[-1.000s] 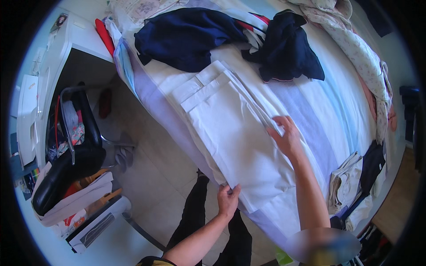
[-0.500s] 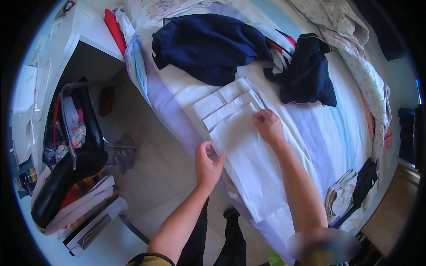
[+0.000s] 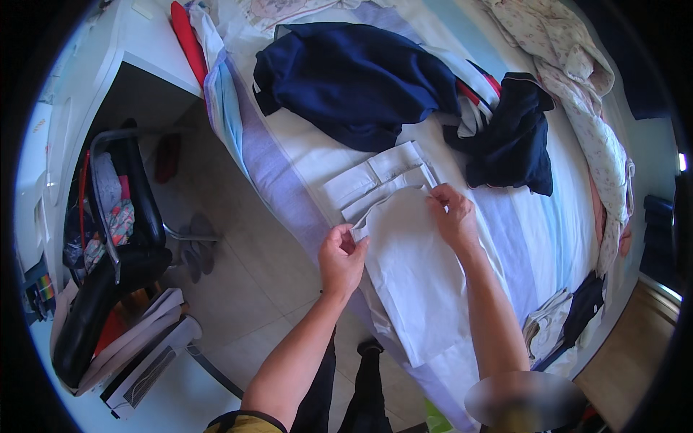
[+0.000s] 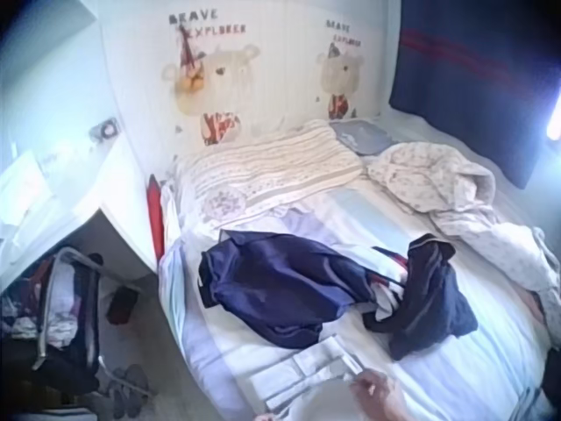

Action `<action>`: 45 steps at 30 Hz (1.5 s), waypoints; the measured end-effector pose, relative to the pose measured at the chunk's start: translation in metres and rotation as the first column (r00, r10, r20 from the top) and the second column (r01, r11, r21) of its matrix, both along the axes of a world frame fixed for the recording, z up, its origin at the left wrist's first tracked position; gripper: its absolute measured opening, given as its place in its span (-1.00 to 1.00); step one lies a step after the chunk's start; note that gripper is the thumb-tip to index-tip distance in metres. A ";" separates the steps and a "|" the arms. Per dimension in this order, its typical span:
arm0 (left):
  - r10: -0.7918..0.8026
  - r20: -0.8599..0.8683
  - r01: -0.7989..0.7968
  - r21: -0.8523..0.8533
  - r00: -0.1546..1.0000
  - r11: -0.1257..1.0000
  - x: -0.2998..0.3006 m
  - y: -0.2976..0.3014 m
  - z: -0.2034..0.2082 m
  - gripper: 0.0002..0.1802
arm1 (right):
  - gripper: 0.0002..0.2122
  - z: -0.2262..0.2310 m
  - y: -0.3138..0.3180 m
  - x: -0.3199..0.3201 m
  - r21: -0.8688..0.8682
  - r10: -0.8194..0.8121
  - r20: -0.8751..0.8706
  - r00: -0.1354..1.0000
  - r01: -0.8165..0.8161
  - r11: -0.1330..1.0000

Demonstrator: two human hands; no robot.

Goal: The person folds a black Nike t-shirt, a pair of beige shorts, and a pair of white pants on a bed. The person handles each item individually, smoothing and folding them into neat stacks on the bed surface.

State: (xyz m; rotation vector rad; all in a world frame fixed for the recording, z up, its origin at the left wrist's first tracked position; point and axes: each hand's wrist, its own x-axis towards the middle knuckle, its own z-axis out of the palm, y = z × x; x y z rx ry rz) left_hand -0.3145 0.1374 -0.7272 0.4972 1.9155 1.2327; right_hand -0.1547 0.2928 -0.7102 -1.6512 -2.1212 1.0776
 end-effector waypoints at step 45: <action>-0.656 -0.727 0.770 -0.532 -0.204 0.351 0.075 0.061 -0.069 -0.29 | -0.41 -0.075 -0.208 0.215 0.174 -0.132 0.443 0.887 0.059 0.983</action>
